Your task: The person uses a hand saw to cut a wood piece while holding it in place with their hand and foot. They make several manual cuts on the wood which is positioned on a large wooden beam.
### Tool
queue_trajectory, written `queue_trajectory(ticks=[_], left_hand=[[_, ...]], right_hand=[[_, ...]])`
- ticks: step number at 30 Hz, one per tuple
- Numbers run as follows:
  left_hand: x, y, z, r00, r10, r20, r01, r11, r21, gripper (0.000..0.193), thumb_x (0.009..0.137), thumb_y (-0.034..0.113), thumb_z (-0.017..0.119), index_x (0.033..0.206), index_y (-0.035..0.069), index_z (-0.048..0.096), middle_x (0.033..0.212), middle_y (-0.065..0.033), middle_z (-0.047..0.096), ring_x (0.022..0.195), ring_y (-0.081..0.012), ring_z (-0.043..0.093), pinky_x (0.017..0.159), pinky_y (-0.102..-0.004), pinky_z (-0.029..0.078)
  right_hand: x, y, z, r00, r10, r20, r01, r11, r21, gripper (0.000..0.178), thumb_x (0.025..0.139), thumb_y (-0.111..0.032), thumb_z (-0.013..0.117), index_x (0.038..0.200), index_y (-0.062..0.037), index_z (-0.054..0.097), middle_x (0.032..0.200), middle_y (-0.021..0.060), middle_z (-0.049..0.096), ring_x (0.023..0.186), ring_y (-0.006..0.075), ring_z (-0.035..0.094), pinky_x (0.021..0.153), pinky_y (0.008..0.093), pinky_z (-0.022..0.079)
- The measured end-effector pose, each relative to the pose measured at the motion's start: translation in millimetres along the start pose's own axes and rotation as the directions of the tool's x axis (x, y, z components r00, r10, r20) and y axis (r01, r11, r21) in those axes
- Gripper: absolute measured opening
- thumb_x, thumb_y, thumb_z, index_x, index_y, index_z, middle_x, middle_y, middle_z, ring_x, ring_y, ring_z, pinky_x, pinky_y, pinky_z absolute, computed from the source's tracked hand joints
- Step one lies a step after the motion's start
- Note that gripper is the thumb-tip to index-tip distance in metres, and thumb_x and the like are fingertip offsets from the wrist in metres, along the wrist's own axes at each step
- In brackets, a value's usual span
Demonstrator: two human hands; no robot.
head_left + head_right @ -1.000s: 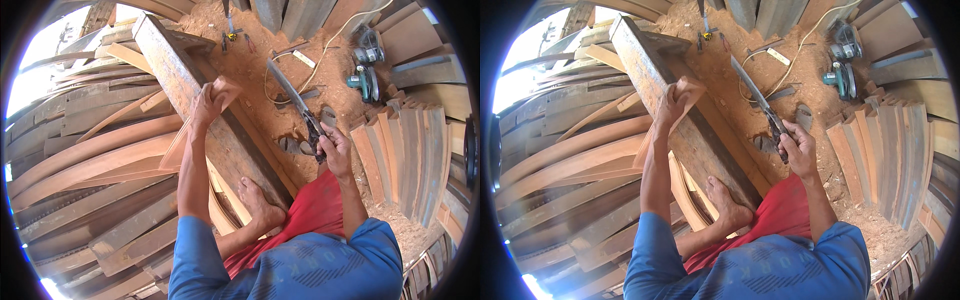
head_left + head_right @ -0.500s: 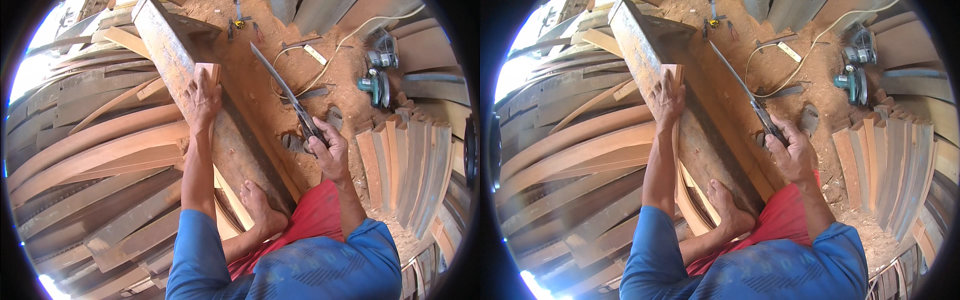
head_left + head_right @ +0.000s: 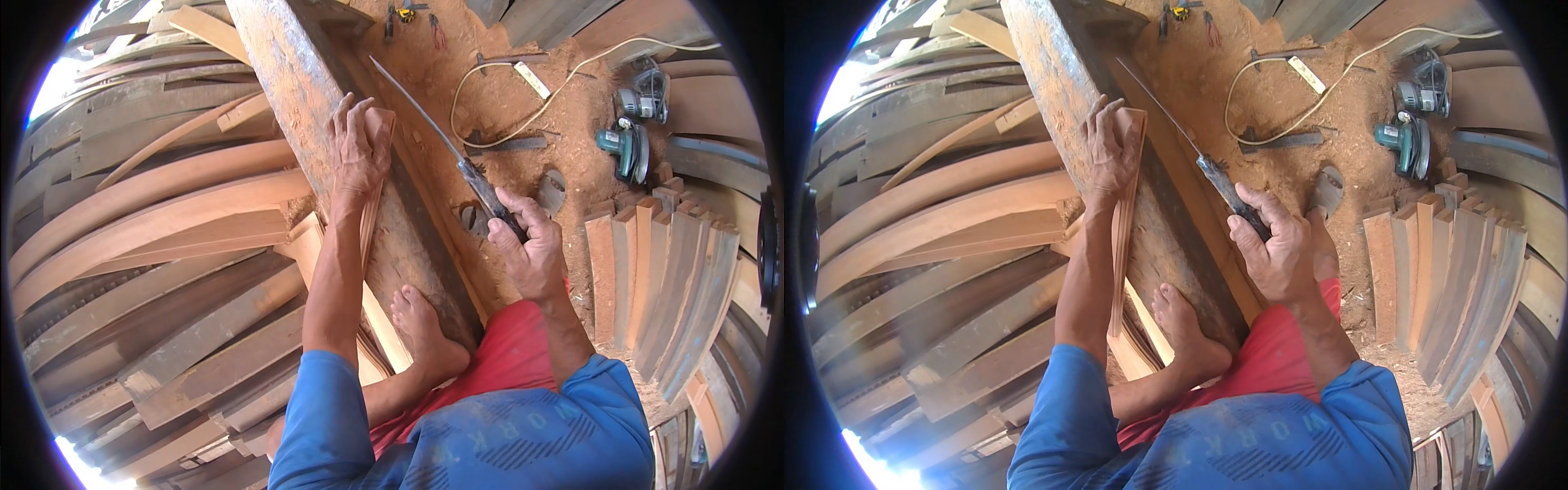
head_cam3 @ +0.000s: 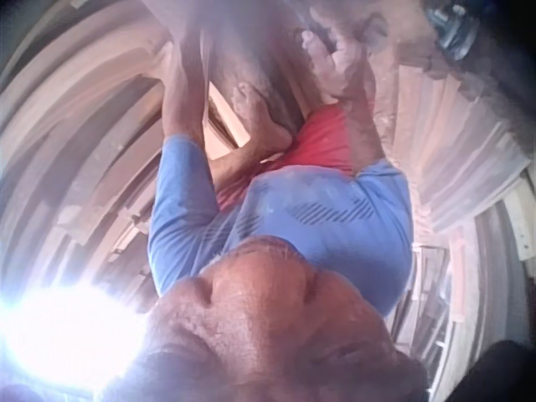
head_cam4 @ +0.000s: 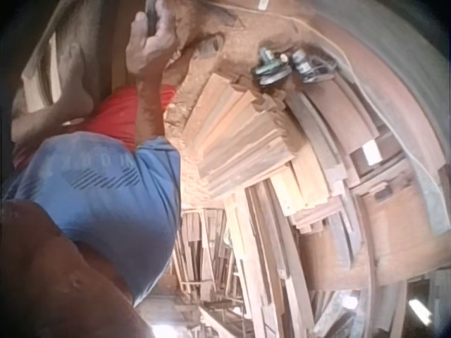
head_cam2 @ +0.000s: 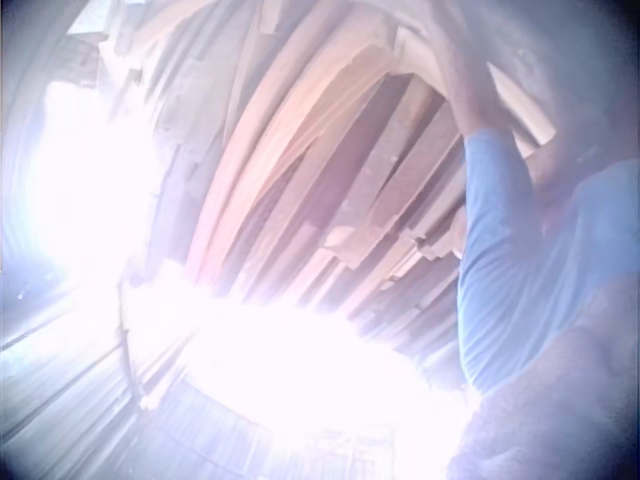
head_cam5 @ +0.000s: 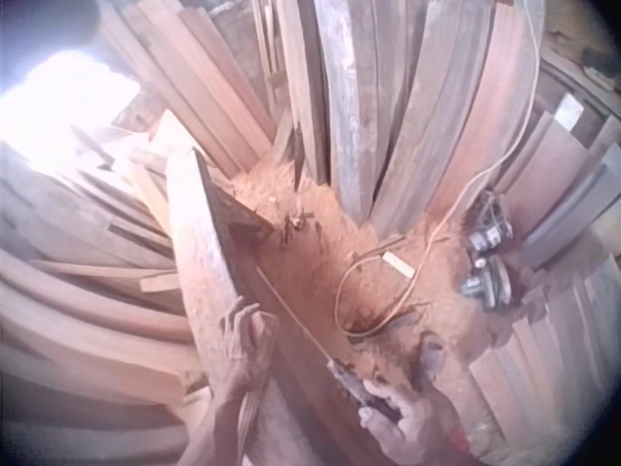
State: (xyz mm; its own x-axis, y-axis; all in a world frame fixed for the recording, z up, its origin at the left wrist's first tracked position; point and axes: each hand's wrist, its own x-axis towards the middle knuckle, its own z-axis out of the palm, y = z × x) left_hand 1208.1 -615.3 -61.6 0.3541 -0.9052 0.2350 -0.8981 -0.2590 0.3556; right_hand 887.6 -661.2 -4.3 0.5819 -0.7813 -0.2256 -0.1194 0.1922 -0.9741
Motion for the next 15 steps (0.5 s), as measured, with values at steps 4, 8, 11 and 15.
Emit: queue_trajectory(ticks=[4, 8, 11, 15], left_hand=[[0.3, 2.7, -0.3, 0.999, -0.050, -0.017, 0.049, 0.995, -0.092, 0.038, 0.095, 0.026, 0.071, 0.131, 0.015, 0.068, 0.146, -0.0251, 0.054, 0.139, -0.0462, 0.046, 0.117, -0.0551, 0.035], [2.2, -7.6, -2.5, 1.000, 0.012, -0.021, -0.014, 0.996, -0.092, 0.029, 0.095, 0.026, 0.071, 0.122, 0.018, 0.073, 0.138, -0.0173, 0.063, 0.141, -0.0396, 0.047, 0.118, -0.0530, 0.033], [2.7, -11.2, -0.5, 0.999, 0.039, 0.012, -0.038, 0.997, -0.064, 0.029, 0.094, 0.023, 0.071, 0.123, 0.019, 0.074, 0.137, -0.0161, 0.063, 0.139, -0.0341, 0.050, 0.118, -0.0488, 0.032], [4.8, -9.3, 1.3, 0.998, 0.051, -0.028, -0.054, 0.994, -0.096, 0.027, 0.094, 0.022, 0.070, 0.120, 0.020, 0.073, 0.131, -0.0137, 0.067, 0.140, -0.0343, 0.049, 0.118, -0.0495, 0.031]], right_hand=[[-2.9, 3.7, 15.9, 0.999, 0.030, -0.021, -0.029, 0.998, 0.052, 0.035, 0.102, -0.009, 0.070, 0.133, 0.0048, 0.063, 0.082, 0.0062, 0.071, 0.074, 0.0083, 0.065, 0.068, 0.0266, 0.054], [-5.8, 3.7, 28.6, 0.999, 0.048, -0.026, -0.046, 0.997, 0.062, 0.035, 0.103, -0.010, 0.069, 0.133, 0.0054, 0.063, 0.082, 0.0064, 0.071, 0.074, 0.0083, 0.065, 0.068, 0.0263, 0.053], [-7.7, 8.2, 31.7, 0.999, 0.044, -0.020, -0.043, 0.998, 0.053, 0.035, 0.103, -0.009, 0.069, 0.134, 0.0053, 0.063, 0.083, 0.0067, 0.071, 0.074, 0.0083, 0.065, 0.068, 0.0261, 0.053], [-7.5, 7.0, 35.2, 0.999, 0.042, -0.027, -0.040, 0.997, 0.059, 0.034, 0.102, -0.009, 0.069, 0.133, 0.0057, 0.063, 0.081, 0.0063, 0.071, 0.074, 0.0081, 0.065, 0.067, 0.0259, 0.053]])
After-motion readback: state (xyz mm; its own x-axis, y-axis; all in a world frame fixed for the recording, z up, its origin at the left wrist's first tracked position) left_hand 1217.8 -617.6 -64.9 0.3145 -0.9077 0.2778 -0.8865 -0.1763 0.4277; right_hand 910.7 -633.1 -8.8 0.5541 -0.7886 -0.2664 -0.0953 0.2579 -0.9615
